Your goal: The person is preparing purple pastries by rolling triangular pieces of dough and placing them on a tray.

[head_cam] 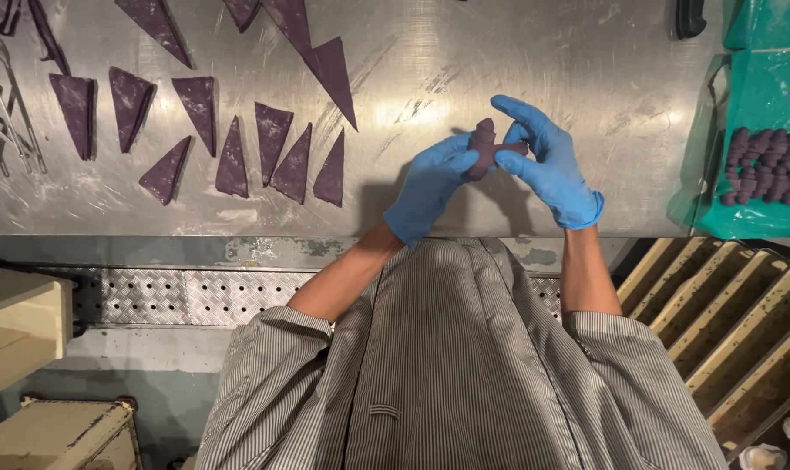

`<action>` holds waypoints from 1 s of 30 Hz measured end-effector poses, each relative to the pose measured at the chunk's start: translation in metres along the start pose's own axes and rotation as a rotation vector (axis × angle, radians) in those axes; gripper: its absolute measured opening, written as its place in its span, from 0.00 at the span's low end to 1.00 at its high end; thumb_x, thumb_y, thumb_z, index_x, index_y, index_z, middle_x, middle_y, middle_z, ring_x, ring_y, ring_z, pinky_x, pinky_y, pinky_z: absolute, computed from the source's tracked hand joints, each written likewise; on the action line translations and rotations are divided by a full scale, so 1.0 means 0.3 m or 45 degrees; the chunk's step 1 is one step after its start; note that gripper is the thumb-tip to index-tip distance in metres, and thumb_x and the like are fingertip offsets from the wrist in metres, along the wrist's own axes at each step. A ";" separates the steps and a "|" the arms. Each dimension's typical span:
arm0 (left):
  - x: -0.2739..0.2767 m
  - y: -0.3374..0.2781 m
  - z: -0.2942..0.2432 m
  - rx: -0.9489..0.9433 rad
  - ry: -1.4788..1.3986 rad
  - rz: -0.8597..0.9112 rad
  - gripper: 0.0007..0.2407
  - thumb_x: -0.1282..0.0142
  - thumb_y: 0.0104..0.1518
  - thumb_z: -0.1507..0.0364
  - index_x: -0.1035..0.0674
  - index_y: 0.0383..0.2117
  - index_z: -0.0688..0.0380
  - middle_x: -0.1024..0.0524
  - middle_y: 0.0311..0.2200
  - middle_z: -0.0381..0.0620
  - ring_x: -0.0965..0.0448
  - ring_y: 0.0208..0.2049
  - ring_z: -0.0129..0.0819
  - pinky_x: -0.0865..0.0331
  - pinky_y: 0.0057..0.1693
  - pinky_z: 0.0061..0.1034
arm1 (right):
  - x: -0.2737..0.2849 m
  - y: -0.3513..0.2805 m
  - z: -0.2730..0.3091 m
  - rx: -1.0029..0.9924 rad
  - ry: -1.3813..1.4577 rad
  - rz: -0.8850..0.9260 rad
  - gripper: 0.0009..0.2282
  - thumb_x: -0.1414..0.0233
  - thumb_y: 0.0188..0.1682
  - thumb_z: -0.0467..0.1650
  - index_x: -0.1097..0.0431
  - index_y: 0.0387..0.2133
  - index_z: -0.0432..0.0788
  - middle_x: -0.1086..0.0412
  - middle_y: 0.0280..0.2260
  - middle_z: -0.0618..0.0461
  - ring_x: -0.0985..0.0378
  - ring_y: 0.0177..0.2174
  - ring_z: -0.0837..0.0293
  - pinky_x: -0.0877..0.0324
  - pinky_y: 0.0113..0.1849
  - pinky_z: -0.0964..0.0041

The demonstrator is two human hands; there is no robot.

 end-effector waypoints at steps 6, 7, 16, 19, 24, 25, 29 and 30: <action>-0.150 -0.010 -0.066 -0.043 0.124 -0.012 0.21 0.46 0.63 0.77 0.32 0.63 0.68 0.24 0.55 0.48 0.23 0.55 0.31 0.32 0.63 0.26 | 0.039 -0.010 0.008 0.066 -0.002 0.028 0.30 0.41 0.47 0.23 0.37 0.67 0.39 0.37 0.30 0.62 0.36 0.33 0.69 0.36 0.46 0.73; -0.138 -0.003 -0.046 -0.045 0.123 -0.012 0.21 0.46 0.63 0.77 0.32 0.63 0.68 0.24 0.55 0.48 0.23 0.55 0.31 0.32 0.63 0.26 | 0.050 -0.011 0.010 0.067 -0.003 0.030 0.30 0.41 0.47 0.23 0.37 0.67 0.39 0.37 0.30 0.62 0.36 0.33 0.69 0.36 0.46 0.73; -0.142 0.050 0.017 -0.098 0.152 -0.075 0.18 0.46 0.66 0.78 0.29 0.63 0.70 0.23 0.52 0.48 0.24 0.52 0.29 0.32 0.62 0.25 | 0.100 0.003 0.032 0.117 0.035 -0.013 0.30 0.43 0.47 0.18 0.37 0.67 0.37 0.38 0.34 0.61 0.36 0.36 0.69 0.37 0.47 0.76; -0.187 0.057 -0.010 -0.169 0.203 -0.071 0.18 0.47 0.67 0.78 0.29 0.63 0.69 0.23 0.52 0.48 0.24 0.52 0.28 0.33 0.63 0.24 | 0.122 0.013 0.030 0.049 0.083 -0.047 0.30 0.44 0.46 0.19 0.37 0.66 0.38 0.37 0.31 0.62 0.37 0.33 0.70 0.38 0.40 0.76; -0.147 0.094 0.048 -0.147 0.073 -0.054 0.16 0.48 0.69 0.78 0.28 0.62 0.71 0.23 0.52 0.49 0.24 0.50 0.30 0.32 0.59 0.27 | 0.128 0.028 0.027 0.209 0.051 0.012 0.30 0.44 0.47 0.16 0.38 0.67 0.37 0.39 0.34 0.61 0.35 0.36 0.70 0.35 0.53 0.75; -0.162 0.095 0.035 -0.144 0.076 -0.053 0.16 0.48 0.69 0.78 0.28 0.62 0.71 0.23 0.52 0.49 0.24 0.50 0.30 0.32 0.59 0.27 | 0.129 0.029 0.033 0.209 0.053 0.009 0.30 0.44 0.47 0.16 0.38 0.67 0.37 0.39 0.34 0.61 0.35 0.36 0.70 0.35 0.53 0.75; -0.189 0.107 0.007 -0.151 0.089 -0.060 0.16 0.49 0.68 0.78 0.28 0.61 0.70 0.23 0.51 0.48 0.24 0.50 0.29 0.32 0.59 0.25 | 0.144 0.041 0.047 0.059 0.089 -0.069 0.31 0.47 0.45 0.15 0.37 0.66 0.37 0.36 0.32 0.61 0.34 0.34 0.71 0.35 0.43 0.76; -0.187 0.108 0.010 -0.139 0.055 -0.073 0.15 0.49 0.68 0.77 0.28 0.60 0.69 0.23 0.50 0.47 0.24 0.51 0.29 0.31 0.60 0.25 | 0.149 0.041 0.049 0.035 0.099 -0.100 0.30 0.47 0.45 0.15 0.37 0.66 0.37 0.35 0.31 0.61 0.33 0.34 0.71 0.33 0.42 0.76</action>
Point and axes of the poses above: each hand's wrist, its own y-axis towards the middle knuckle, its own x-axis out of the back of the hand, z = x × y, the point moved 2 cm from there along y, towards the middle knuckle
